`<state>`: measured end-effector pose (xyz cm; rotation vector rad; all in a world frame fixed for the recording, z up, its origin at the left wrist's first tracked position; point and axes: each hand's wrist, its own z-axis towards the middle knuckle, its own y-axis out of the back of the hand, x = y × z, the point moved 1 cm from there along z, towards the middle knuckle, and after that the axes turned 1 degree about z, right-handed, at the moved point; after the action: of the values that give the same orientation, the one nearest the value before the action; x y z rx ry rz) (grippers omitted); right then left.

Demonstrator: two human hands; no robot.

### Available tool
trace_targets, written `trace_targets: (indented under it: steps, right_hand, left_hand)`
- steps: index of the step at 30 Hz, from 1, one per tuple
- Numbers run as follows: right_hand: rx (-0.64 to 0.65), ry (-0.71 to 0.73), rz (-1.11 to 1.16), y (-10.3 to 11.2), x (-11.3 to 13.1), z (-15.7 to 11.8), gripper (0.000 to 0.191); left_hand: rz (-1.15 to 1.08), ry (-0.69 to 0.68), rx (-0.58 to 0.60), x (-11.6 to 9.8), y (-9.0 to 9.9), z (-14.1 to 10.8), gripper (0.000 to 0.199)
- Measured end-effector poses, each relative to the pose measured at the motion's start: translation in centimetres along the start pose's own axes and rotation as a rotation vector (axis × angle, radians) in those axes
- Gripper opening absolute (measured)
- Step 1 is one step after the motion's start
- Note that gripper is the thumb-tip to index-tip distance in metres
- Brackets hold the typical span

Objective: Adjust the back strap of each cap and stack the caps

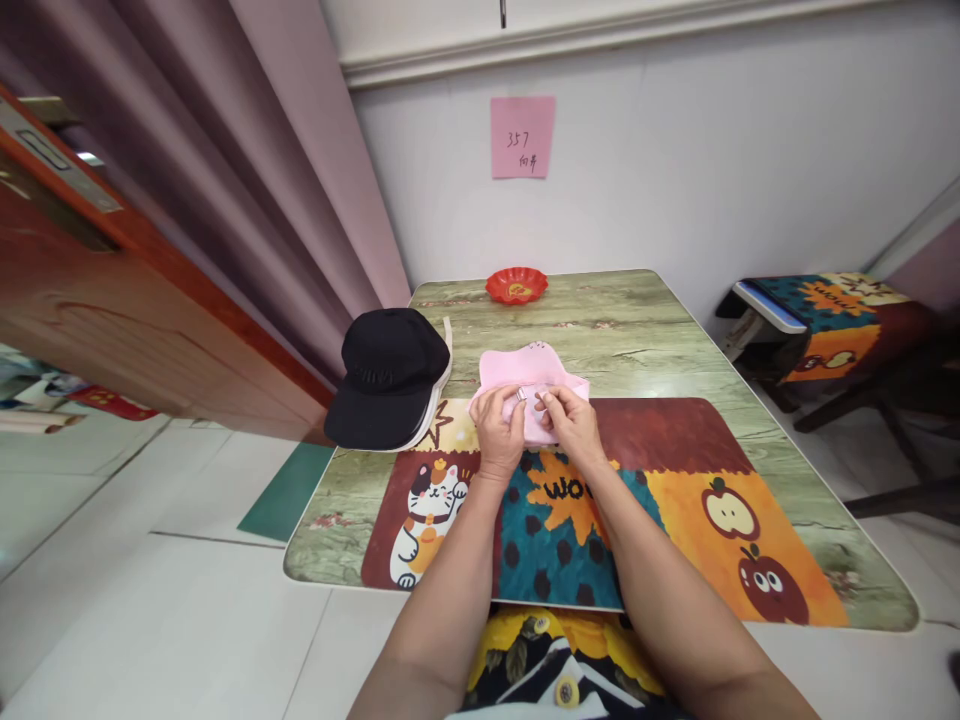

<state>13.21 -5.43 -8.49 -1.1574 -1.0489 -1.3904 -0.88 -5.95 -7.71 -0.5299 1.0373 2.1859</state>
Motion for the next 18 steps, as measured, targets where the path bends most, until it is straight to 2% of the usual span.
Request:
trace_targets:
  steps: [8, 18]
  right_hand:
    - [0.01, -0.096, 0.079, -0.09, -0.53, 0.2, 0.039]
    - [-0.012, -0.091, -0.02, 0.17, -0.79, 0.2, 0.036]
  left_hand:
    - [-0.203, 0.025, 0.023, 0.76, 0.14, 0.09, 0.02]
    - [-0.228, -0.06, 0.033, 0.69, -0.1, -0.01, 0.019]
